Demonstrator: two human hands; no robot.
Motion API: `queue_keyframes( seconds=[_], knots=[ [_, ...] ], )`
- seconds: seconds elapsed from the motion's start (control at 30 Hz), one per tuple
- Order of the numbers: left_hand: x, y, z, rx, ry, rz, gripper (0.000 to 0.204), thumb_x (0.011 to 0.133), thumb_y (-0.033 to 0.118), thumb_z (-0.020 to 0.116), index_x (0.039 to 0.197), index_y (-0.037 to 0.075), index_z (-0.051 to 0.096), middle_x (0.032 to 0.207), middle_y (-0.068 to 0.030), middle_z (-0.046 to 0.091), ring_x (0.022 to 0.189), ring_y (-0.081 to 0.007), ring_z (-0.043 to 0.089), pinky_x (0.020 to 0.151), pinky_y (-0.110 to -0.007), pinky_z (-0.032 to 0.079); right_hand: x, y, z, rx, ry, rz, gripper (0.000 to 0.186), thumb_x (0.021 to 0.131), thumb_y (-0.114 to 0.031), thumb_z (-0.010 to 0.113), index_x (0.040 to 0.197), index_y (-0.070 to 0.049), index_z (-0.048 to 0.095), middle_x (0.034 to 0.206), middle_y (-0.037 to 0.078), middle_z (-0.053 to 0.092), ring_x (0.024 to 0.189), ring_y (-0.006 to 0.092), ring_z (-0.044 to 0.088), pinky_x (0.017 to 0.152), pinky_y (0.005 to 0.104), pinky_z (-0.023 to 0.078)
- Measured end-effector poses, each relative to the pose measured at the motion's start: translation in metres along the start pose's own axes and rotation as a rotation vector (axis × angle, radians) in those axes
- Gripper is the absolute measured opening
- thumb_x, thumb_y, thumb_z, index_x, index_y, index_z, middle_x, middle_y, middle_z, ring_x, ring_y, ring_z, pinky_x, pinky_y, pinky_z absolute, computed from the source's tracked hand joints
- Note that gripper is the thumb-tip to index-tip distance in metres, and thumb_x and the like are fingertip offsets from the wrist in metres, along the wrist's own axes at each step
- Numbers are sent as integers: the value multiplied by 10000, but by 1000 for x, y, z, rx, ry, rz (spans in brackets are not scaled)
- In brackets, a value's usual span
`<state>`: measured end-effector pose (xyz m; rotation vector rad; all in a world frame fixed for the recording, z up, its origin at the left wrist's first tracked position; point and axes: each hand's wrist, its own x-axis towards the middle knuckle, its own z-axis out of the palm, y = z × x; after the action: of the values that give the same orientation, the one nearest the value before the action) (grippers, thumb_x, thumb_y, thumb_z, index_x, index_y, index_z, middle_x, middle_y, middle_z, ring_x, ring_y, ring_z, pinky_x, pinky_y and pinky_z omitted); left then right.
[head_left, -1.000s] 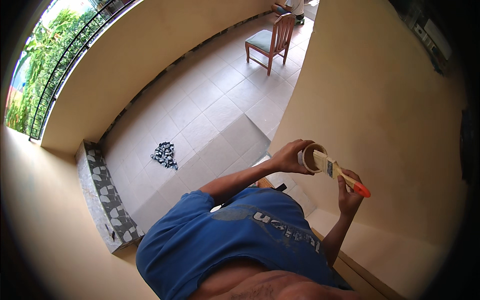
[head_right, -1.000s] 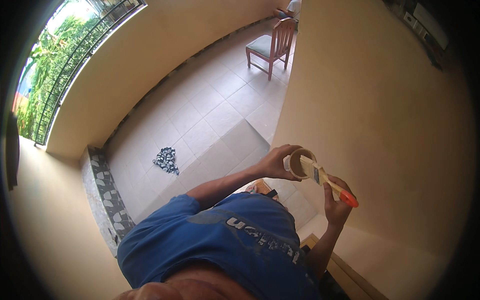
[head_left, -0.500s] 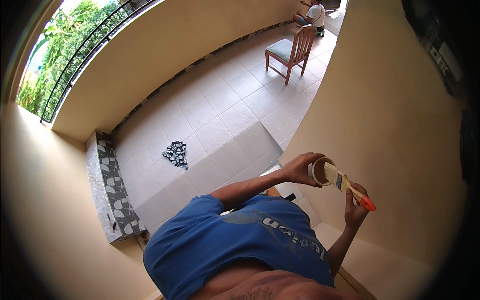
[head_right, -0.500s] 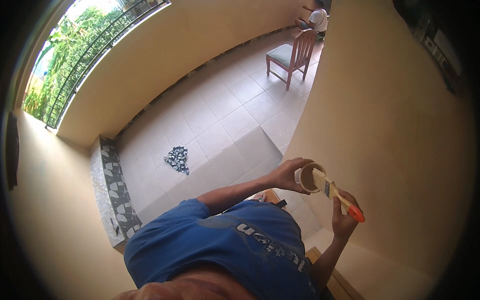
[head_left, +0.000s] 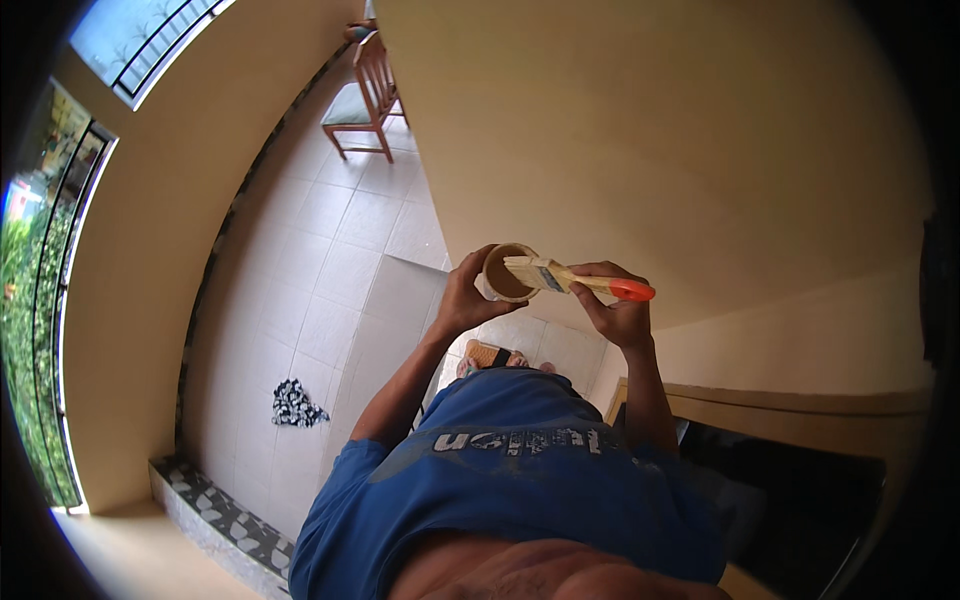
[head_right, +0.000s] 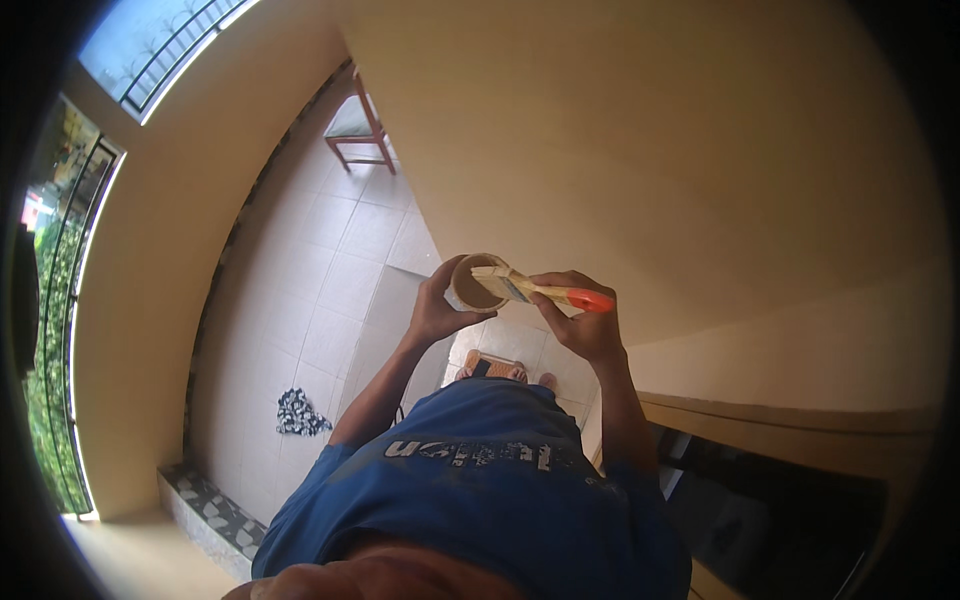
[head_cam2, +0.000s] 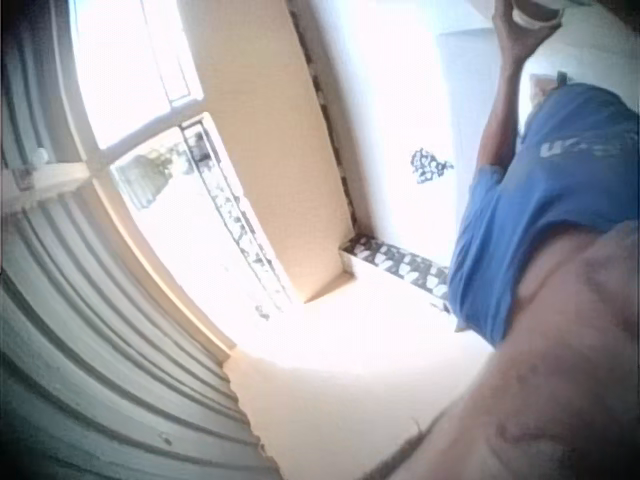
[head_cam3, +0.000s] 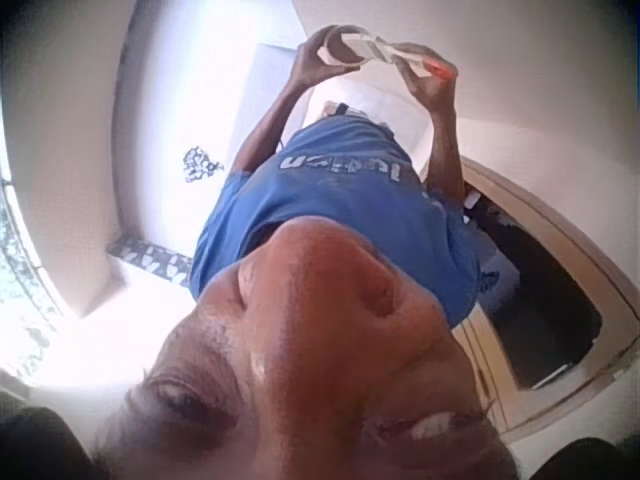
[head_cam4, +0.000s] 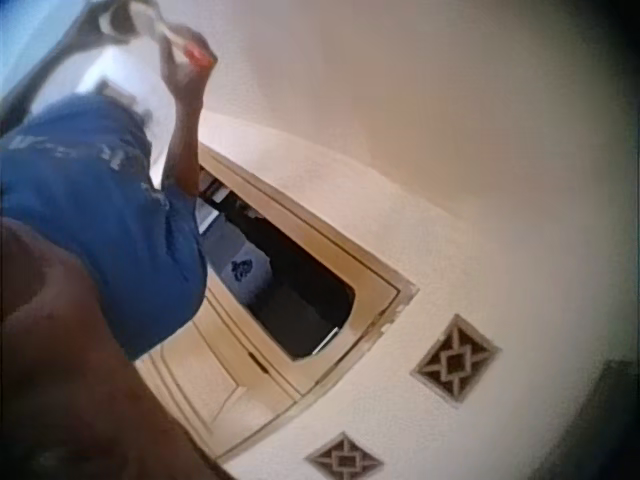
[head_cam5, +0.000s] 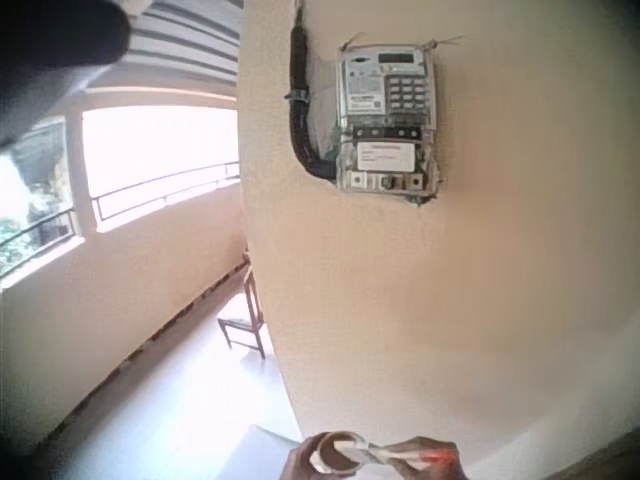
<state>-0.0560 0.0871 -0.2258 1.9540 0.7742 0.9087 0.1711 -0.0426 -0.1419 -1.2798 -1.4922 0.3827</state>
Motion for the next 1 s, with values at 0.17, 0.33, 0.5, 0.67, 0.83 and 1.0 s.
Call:
queue_keyframes(
  seconds=[0.17,0.33,0.5,0.67,0.83,1.0],
  knots=[
    [12,11,-7,-46,-81,11,947,638,297,999,1414,-6,549,1271,-173,722,1223,-276,692,1032,-412,559,-3,-19,1,-54,68,-3,189,898,-72,801,1078,-41,754,989,96,775,864,188,750,766,311,588],
    [22,20,-16,-78,-155,52,929,640,287,998,1400,-8,552,1259,-173,727,1196,-278,706,1007,-407,577,-4,-38,6,-68,123,47,184,900,-73,799,1074,-37,755,996,99,775,869,190,752,766,313,589],
    [31,23,-22,-75,-193,93,925,633,275,1004,1393,-8,557,1252,-170,728,1188,-276,709,1002,-403,579,-7,-53,11,-105,183,44,185,896,-63,795,1075,-36,755,996,104,775,876,194,752,773,316,588],
    [39,30,-31,-130,-235,122,911,636,268,1001,1389,-5,564,1252,-167,728,1190,-272,707,1008,-404,575,-8,-67,14,-153,220,50,193,890,-58,799,1076,-34,755,1005,108,774,884,200,752,785,320,589],
    [43,37,-35,-120,-257,116,899,643,264,997,1386,-6,569,1256,-166,725,1198,-266,702,1018,-404,569,-12,-74,17,-178,244,33,200,885,-52,804,1077,-29,751,1012,113,775,885,212,754,791,322,591],
    [42,32,-35,-141,-261,120,897,649,258,994,1392,-7,567,1268,-164,719,1210,-266,695,1028,-404,563,-11,-76,22,-197,297,-17,203,880,-46,806,1075,-30,753,1010,116,775,880,214,754,783,320,590]
  ],
)
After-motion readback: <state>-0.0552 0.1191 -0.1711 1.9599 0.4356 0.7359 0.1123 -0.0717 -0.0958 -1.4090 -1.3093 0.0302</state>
